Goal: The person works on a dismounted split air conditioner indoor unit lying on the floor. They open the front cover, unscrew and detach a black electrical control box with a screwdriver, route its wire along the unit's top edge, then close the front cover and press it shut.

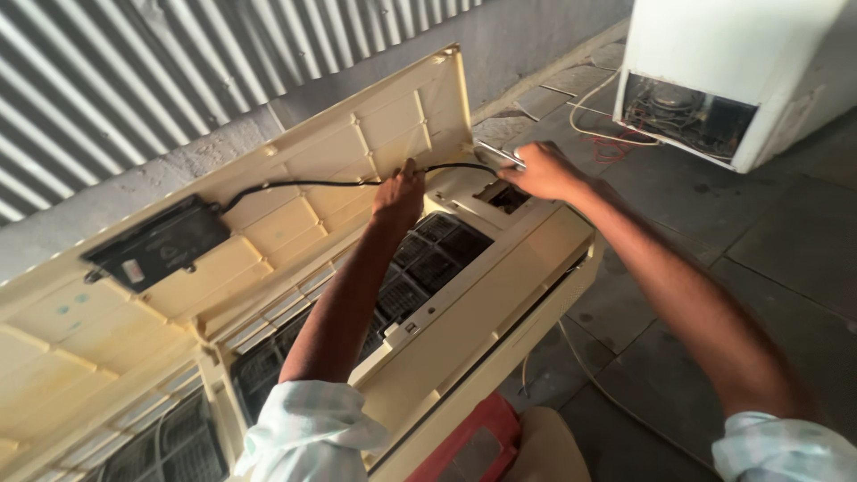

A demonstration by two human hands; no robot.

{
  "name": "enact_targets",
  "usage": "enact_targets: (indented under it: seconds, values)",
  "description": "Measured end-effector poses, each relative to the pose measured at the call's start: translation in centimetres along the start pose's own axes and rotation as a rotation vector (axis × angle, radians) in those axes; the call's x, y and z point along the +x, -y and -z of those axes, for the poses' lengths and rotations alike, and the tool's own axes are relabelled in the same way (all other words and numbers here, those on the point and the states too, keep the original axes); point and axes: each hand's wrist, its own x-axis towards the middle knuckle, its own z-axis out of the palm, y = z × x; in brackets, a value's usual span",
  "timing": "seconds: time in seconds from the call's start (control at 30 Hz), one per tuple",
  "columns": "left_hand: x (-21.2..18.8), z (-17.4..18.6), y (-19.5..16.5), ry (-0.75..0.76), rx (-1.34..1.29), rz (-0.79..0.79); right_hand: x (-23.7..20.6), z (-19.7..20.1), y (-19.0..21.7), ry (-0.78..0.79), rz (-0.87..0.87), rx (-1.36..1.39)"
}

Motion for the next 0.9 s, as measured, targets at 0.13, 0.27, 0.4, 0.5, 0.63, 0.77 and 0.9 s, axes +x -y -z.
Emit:
enact_targets:
  seconds: [0.13, 0.27, 0.4, 0.5, 0.63, 0.77, 0.9]
  values:
    - [-1.6, 0.9, 0.0, 0.135, -0.029, 0.005, -0.2, -1.0, -0.7, 0.150, -0.067, -0.111]
    - [-3.8, 1.1, -0.5, 0.170, -0.025, -0.057, -0.4, -1.2, -0.7, 0.148, -0.018, -0.088]
    - [-5.2, 1.2, -1.3, 0.123, -0.014, -0.114, -0.5, -1.1, -0.2, 0.147, -0.011, 0.063]
    - [-5.2, 0.9, -2.1, 0.126, 0.038, -0.177, -0.4, -1.4, 0.5, 0.137, 0.017, 0.006]
    - [-5.2, 0.0, -2.5, 0.111, 0.094, -0.228, -0.7, -2.3, 1.0, 0.088, -0.110, -0.223]
    - [-5.5, -0.7, -2.4, 0.087, 0.094, -0.239, -0.9, -2.3, 0.2, 0.070, -0.011, -0.087]
    - [-5.8, -0.4, -2.7, 0.028, 0.094, -0.249, -0.2, -1.5, 0.0, 0.191, -0.089, 0.051]
